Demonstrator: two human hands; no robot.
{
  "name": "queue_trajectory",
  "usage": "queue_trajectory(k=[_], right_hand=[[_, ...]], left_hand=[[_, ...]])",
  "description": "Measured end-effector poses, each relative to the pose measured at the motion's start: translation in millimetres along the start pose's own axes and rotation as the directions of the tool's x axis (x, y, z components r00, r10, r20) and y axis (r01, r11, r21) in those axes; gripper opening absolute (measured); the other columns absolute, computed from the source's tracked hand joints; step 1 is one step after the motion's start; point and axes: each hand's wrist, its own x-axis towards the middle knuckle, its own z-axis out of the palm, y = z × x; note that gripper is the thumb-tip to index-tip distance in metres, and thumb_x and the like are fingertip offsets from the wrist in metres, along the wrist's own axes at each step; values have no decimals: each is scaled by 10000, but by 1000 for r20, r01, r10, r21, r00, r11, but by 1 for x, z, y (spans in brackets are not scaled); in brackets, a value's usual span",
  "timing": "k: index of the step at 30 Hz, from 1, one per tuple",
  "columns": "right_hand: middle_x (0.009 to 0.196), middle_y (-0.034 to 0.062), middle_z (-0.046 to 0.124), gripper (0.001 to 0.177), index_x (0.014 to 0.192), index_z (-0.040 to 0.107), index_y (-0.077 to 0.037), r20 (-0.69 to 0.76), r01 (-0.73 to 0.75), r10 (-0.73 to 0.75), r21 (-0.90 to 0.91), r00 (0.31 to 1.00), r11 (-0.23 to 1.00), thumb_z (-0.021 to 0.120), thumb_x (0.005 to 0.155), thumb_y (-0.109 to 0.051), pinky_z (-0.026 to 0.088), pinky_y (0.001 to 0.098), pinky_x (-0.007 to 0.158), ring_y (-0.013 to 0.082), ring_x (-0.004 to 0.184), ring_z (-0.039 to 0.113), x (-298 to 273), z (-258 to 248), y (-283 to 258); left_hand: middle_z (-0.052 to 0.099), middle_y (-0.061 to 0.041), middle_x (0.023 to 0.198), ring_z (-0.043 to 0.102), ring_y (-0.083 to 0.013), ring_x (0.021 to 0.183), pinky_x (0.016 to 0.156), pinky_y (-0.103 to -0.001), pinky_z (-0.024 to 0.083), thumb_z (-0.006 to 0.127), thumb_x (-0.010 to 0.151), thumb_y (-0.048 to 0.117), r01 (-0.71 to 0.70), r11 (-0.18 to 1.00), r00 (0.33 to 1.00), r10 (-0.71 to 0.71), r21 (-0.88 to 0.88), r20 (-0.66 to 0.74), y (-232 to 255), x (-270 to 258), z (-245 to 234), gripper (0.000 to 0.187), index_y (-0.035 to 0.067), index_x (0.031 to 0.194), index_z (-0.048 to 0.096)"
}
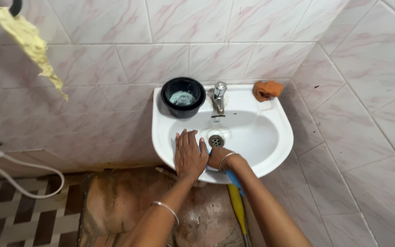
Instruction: The person scrubs a white bathroom sink with a blue scrub brush, repeatedly dipping it into a black bowl containing soapy water. They clean the basin, the drain area, and the faucet, occasionally using their hand to wipe the surface.
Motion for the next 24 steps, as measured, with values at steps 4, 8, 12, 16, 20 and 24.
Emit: queue_trajectory(k=[4, 8, 12, 16, 20, 24], right_hand=[[1062, 298, 738, 504, 1163, 734, 54, 44, -74, 87, -233, 995, 970, 456, 963, -316, 543, 430, 948, 385, 1001, 734, -24, -21, 25], [1190, 184, 770, 505, 1307, 634, -36, -17, -220, 227, -329, 974, 919, 514, 949, -372, 603, 388, 937, 276, 1045, 815, -43, -72, 79], [1274, 167, 713, 536, 1284, 692, -74, 9, -114, 128, -396, 992, 911, 555, 904, -426, 522, 403, 1019, 288, 1173, 707, -34, -73, 81], [1207, 302, 703, 572, 1215, 706, 46, 93, 123, -107, -187, 990, 975, 481, 970, -419, 511, 419, 993, 382, 1090, 705, -12, -31, 44], [1164, 283, 731, 481, 1248, 586, 42, 117, 135, -141, 57, 983, 989, 507, 943, -321, 600, 468, 883, 402, 974, 780, -8, -24, 27], [1215, 176, 730, 577, 1233, 719, -54, 80, 62, -31, -425, 996, 903, 582, 918, -518, 536, 418, 974, 308, 1089, 719, -6, -56, 78]], left_hand=[[587, -211, 1299, 443, -347, 1383, 1250, -484, 203, 536, 954, 245, 11, 998, 999, -8, 60, -50, 5, 1, -1, 402, -14, 1260, 572], [592, -218, 1283, 451, -365, 1376, 1239, -491, 219, 545, 976, 212, -7, 994, 996, 18, 111, -93, 5, -1, 7, 362, -26, 1247, 575], [604, -207, 1271, 476, -355, 1363, 1248, -487, 239, 538, 972, 209, 15, 988, 994, 1, 152, -105, 5, -3, 8, 349, -9, 1241, 584], [604, -207, 1270, 475, -352, 1361, 1253, -487, 236, 531, 980, 225, 44, 982, 993, -23, 185, -115, 4, -3, 10, 348, 8, 1246, 587], [601, -206, 1293, 463, -346, 1377, 1254, -485, 217, 533, 984, 229, 59, 983, 990, -36, 176, -136, 5, -4, 12, 354, 8, 1255, 584], [585, -204, 1317, 436, -340, 1393, 1254, -480, 185, 523, 989, 255, 92, 978, 994, -77, 185, -83, 7, -2, 11, 371, 12, 1263, 577]])
